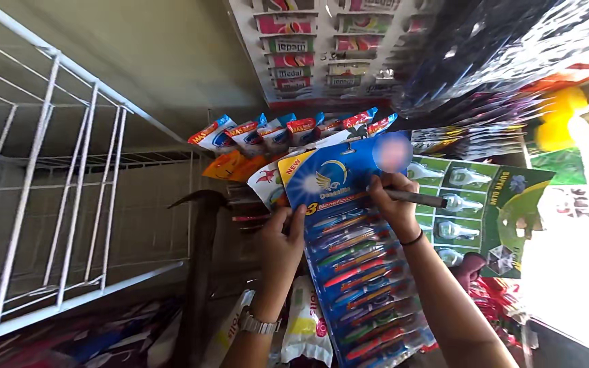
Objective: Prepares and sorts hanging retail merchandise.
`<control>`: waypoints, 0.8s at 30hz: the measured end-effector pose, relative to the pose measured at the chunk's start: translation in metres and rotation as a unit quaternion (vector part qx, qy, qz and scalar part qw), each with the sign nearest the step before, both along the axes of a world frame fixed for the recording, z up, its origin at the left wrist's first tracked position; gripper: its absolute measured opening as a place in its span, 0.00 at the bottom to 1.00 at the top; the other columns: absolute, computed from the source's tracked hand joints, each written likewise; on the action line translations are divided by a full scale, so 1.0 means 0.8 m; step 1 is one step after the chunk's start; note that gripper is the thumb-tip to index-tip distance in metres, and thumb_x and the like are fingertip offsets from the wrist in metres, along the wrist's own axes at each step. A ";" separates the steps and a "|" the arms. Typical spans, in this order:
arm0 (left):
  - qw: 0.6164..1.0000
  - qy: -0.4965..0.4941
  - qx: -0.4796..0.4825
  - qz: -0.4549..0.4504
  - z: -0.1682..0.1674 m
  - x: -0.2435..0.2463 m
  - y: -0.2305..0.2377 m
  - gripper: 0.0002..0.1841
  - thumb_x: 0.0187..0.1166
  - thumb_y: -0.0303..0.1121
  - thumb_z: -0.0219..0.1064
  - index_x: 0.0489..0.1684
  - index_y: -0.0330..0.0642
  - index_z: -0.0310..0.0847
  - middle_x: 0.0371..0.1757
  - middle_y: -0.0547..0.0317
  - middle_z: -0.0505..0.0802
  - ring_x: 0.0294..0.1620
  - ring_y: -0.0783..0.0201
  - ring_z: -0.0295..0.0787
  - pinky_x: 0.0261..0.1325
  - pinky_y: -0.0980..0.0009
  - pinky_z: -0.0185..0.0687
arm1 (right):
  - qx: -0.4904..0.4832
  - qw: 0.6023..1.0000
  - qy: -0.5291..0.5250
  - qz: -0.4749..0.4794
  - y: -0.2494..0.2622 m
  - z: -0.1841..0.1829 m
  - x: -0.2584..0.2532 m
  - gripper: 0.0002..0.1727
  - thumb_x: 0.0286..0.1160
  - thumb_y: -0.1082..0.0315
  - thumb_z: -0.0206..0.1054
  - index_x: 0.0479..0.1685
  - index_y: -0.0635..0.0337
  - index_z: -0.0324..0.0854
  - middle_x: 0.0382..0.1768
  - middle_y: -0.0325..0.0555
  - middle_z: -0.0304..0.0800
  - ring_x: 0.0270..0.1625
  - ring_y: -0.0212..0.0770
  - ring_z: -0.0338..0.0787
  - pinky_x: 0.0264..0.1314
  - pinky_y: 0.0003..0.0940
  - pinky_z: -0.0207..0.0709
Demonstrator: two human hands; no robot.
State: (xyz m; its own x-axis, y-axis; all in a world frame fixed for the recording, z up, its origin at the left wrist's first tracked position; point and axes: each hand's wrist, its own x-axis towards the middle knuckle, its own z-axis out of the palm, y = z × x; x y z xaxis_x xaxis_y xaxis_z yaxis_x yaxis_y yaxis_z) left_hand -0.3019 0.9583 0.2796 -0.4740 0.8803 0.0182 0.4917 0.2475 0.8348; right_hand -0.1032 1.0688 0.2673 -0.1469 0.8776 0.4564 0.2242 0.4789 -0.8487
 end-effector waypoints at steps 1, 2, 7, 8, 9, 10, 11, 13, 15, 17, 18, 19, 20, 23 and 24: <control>1.000 -0.004 0.002 -0.001 -0.001 0.000 0.000 0.16 0.83 0.40 0.66 0.33 0.36 0.87 0.24 0.66 0.85 0.25 0.84 0.76 0.32 0.84 0.71 | -0.004 1.000 0.002 0.001 0.000 0.000 0.000 0.13 0.68 0.73 0.68 0.17 0.57 0.75 0.19 0.30 0.76 0.22 0.18 0.75 0.25 0.13 0.71; 1.000 -0.005 0.003 -0.001 -0.001 0.000 0.000 0.16 0.83 0.40 0.66 0.32 0.36 0.87 0.24 0.67 0.85 0.25 0.85 0.76 0.33 0.85 0.71 | -0.009 1.000 0.003 -0.002 0.001 0.001 -0.002 0.13 0.69 0.72 0.68 0.17 0.57 0.75 0.18 0.30 0.76 0.21 0.18 0.75 0.24 0.13 0.71; 1.000 -0.007 0.004 -0.006 -0.001 -0.002 0.000 0.16 0.83 0.40 0.66 0.31 0.36 0.86 0.24 0.67 0.85 0.25 0.85 0.76 0.33 0.85 0.71 | -0.045 0.997 0.057 -0.008 0.000 0.013 0.002 0.12 0.74 0.72 0.67 0.23 0.50 0.76 0.19 0.25 0.78 0.20 0.16 0.75 0.23 0.12 0.72; 1.000 -0.009 0.007 -0.005 -0.001 -0.002 0.000 0.16 0.83 0.40 0.66 0.31 0.35 0.86 0.23 0.67 0.84 0.24 0.86 0.75 0.32 0.86 0.70 | -0.040 0.997 0.062 -0.009 -0.001 0.015 0.005 0.12 0.74 0.72 0.67 0.23 0.50 0.76 0.20 0.24 0.78 0.20 0.16 0.76 0.23 0.12 0.73; 1.000 -0.011 0.007 -0.004 -0.002 -0.002 0.000 0.16 0.82 0.39 0.66 0.30 0.35 0.86 0.23 0.66 0.84 0.24 0.86 0.75 0.32 0.86 0.70 | -0.031 0.998 0.058 -0.014 0.000 0.015 0.006 0.13 0.73 0.72 0.66 0.21 0.50 0.74 0.20 0.24 0.76 0.21 0.15 0.75 0.23 0.11 0.72; 1.000 -0.016 0.006 -0.002 -0.001 -0.002 -0.001 0.15 0.82 0.39 0.67 0.31 0.34 0.86 0.24 0.66 0.85 0.25 0.86 0.75 0.32 0.87 0.70 | -0.023 0.998 0.052 -0.017 0.000 0.013 0.007 0.13 0.72 0.73 0.66 0.20 0.50 0.74 0.20 0.23 0.76 0.21 0.14 0.74 0.24 0.10 0.71; 1.000 -0.019 0.003 -0.003 -0.001 -0.002 -0.002 0.15 0.82 0.39 0.67 0.31 0.34 0.86 0.25 0.65 0.86 0.26 0.86 0.76 0.33 0.87 0.70 | -0.021 0.999 0.047 -0.016 0.000 0.011 0.007 0.13 0.71 0.73 0.66 0.20 0.49 0.74 0.20 0.22 0.76 0.22 0.13 0.74 0.24 0.09 0.70; 1.000 -0.020 0.003 -0.005 0.000 -0.002 -0.001 0.15 0.82 0.39 0.67 0.32 0.34 0.86 0.25 0.65 0.86 0.26 0.87 0.76 0.33 0.87 0.70 | -0.018 0.999 0.038 -0.016 0.000 0.010 0.006 0.13 0.71 0.72 0.66 0.19 0.50 0.75 0.20 0.23 0.76 0.21 0.13 0.73 0.24 0.09 0.69; 1.000 -0.020 0.002 -0.007 -0.001 -0.002 -0.001 0.15 0.83 0.39 0.66 0.32 0.34 0.86 0.25 0.64 0.86 0.26 0.86 0.76 0.34 0.86 0.71 | -0.013 1.000 0.016 -0.018 0.002 0.009 0.005 0.12 0.71 0.72 0.66 0.19 0.53 0.76 0.19 0.25 0.76 0.22 0.13 0.74 0.25 0.10 0.70; 1.000 -0.016 0.003 -0.006 -0.002 -0.002 -0.001 0.15 0.82 0.39 0.67 0.32 0.33 0.86 0.25 0.64 0.86 0.26 0.85 0.75 0.33 0.86 0.70 | -0.020 0.999 0.010 -0.023 0.003 0.008 0.004 0.12 0.71 0.72 0.66 0.20 0.54 0.76 0.19 0.25 0.77 0.22 0.14 0.76 0.25 0.10 0.71; 1.000 -0.016 0.005 -0.004 -0.002 -0.002 0.000 0.15 0.82 0.39 0.67 0.33 0.34 0.87 0.25 0.65 0.86 0.25 0.86 0.76 0.33 0.86 0.71 | -0.024 0.999 0.012 -0.026 0.004 0.008 0.003 0.11 0.72 0.72 0.66 0.21 0.54 0.76 0.19 0.25 0.77 0.21 0.13 0.75 0.25 0.10 0.71; 1.000 -0.015 0.007 -0.003 -0.003 -0.002 0.000 0.15 0.82 0.39 0.67 0.33 0.34 0.87 0.25 0.65 0.86 0.25 0.86 0.76 0.33 0.86 0.71 | -0.028 0.999 0.013 -0.024 0.004 0.009 0.003 0.11 0.72 0.73 0.66 0.22 0.53 0.76 0.19 0.24 0.78 0.22 0.13 0.76 0.26 0.10 0.71; 1.000 -0.015 0.009 -0.001 -0.005 -0.002 0.000 0.15 0.82 0.39 0.67 0.33 0.34 0.87 0.24 0.65 0.86 0.25 0.87 0.76 0.33 0.87 0.70 | -0.031 0.999 0.012 -0.020 0.004 0.010 0.003 0.11 0.73 0.73 0.66 0.22 0.53 0.76 0.19 0.24 0.78 0.21 0.13 0.75 0.25 0.09 0.71; 1.000 -0.018 0.012 0.002 -0.007 -0.001 -0.001 0.15 0.82 0.38 0.67 0.32 0.35 0.87 0.24 0.67 0.86 0.25 0.87 0.76 0.33 0.88 0.70 | -0.034 0.999 0.012 -0.023 0.003 0.009 0.004 0.13 0.71 0.73 0.66 0.18 0.53 0.74 0.17 0.25 0.75 0.20 0.14 0.73 0.23 0.10 0.68; 1.000 -0.019 0.012 0.002 -0.006 -0.001 -0.001 0.14 0.82 0.38 0.67 0.32 0.35 0.87 0.24 0.68 0.85 0.25 0.88 0.75 0.32 0.88 0.70 | -0.035 0.999 0.022 -0.027 0.003 0.008 0.005 0.13 0.71 0.73 0.65 0.19 0.51 0.74 0.17 0.23 0.75 0.20 0.13 0.73 0.24 0.11 0.69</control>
State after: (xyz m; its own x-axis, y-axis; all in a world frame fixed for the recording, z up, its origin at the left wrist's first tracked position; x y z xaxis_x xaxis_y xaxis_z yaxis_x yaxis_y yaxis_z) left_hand -0.3028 0.9575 0.2748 -0.4774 0.8784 0.0203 0.4582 0.2292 0.8588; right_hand -0.0991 1.0709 0.2736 -0.0788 0.9137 0.3986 0.2094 0.4061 -0.8895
